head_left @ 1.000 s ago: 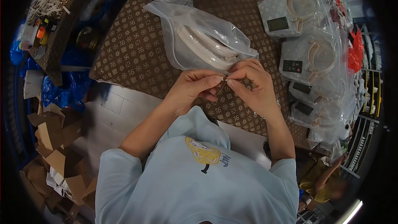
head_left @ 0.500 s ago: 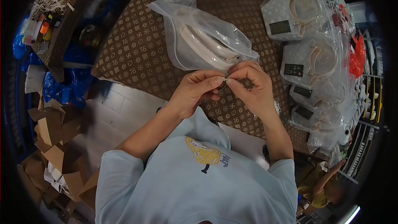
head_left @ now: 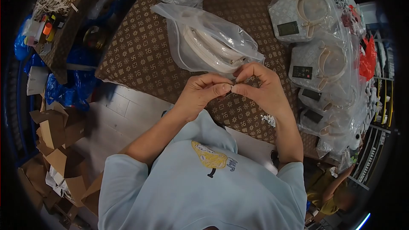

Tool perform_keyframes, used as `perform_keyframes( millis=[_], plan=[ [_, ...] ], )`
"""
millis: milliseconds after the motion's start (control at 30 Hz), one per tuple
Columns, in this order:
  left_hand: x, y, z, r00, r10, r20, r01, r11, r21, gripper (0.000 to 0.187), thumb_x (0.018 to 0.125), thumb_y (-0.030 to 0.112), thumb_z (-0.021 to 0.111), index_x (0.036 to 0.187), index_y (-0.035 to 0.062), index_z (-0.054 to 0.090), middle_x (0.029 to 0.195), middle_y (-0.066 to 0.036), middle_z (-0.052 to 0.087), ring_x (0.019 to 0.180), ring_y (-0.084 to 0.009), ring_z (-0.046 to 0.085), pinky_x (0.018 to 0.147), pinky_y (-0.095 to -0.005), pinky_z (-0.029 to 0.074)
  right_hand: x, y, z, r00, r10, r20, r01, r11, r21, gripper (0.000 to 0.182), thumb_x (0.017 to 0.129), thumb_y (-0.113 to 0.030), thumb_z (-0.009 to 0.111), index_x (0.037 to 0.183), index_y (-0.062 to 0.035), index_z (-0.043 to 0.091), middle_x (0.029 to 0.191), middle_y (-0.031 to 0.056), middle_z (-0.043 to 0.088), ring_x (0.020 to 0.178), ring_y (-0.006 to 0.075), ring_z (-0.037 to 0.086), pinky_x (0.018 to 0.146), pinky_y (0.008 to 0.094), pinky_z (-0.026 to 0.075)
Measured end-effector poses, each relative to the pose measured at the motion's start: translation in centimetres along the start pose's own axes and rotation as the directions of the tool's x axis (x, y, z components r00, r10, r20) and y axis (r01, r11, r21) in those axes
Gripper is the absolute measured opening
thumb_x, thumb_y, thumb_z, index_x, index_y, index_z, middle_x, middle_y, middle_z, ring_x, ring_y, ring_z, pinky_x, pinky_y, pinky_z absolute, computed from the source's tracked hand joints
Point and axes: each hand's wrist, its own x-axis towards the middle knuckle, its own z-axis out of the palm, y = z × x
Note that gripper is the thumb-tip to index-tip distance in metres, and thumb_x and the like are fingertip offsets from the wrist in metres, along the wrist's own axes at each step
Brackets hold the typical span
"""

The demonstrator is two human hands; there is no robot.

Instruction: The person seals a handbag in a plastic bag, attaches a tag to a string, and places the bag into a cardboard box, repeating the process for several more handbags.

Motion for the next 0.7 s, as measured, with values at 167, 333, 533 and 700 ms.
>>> perform_keyframes(
  millis=[167, 333, 533, 700],
  plan=[
    [0.5, 0.4, -0.2, 0.998, -0.036, 0.052, 0.038, 0.999, -0.038, 0.019, 0.085, 0.016, 0.065, 0.095, 0.0000, 0.065, 0.083, -0.002, 0.063, 0.072, -0.0069, 0.055, 0.067, -0.0219, 0.047, 0.3, -0.1, -0.1, 0.988, 0.125, 0.091, -0.130, 0.990, 0.053, 0.018, 0.072, -0.009, 0.073, 0.086, -0.0048, 0.063, 0.083, 0.0062, 0.062, 0.082, 0.0195, 0.059, 0.073, 0.0277, 0.045],
    [0.9, 1.2, 0.1, 0.992, -0.127, -0.006, 0.124, 0.978, -0.169, 0.022, 0.085, 0.021, 0.065, 0.093, 0.0007, 0.065, 0.079, 0.000, 0.062, 0.071, -0.0066, 0.055, 0.067, -0.0223, 0.047, 0.1, -0.6, -0.1, 0.992, -0.112, 0.065, 0.125, 0.959, -0.255, 0.022, 0.073, -0.006, 0.071, 0.093, -0.0034, 0.061, 0.085, 0.0063, 0.062, 0.077, 0.0212, 0.060, 0.066, 0.0282, 0.047],
    [0.1, 6.5, 0.7, 0.763, 0.604, 0.230, -0.320, 0.044, 0.946, 0.019, 0.078, 0.008, 0.063, 0.095, 0.0003, 0.064, 0.092, -0.008, 0.063, 0.069, -0.0220, 0.062, 0.058, -0.0310, 0.050, 0.0, 1.0, -1.2, 0.990, -0.144, -0.009, 0.142, 0.983, -0.116, 0.023, 0.076, 0.000, 0.069, 0.096, -0.0023, 0.058, 0.086, 0.0045, 0.061, 0.071, 0.0090, 0.057, 0.057, 0.0226, 0.047],
    [-0.1, 8.3, -2.7, 0.919, 0.195, 0.343, -0.255, -0.367, 0.894, 0.018, 0.072, 0.008, 0.058, 0.089, 0.0010, 0.058, 0.090, -0.010, 0.057, 0.065, -0.0285, 0.061, 0.053, -0.0375, 0.049, 0.9, 0.6, 0.0, 0.934, 0.169, -0.314, -0.049, 0.932, 0.358, 0.015, 0.079, -0.006, 0.067, 0.089, -0.0013, 0.057, 0.076, 0.0040, 0.060, 0.067, 0.0083, 0.058, 0.057, 0.0205, 0.046]
  ],
)
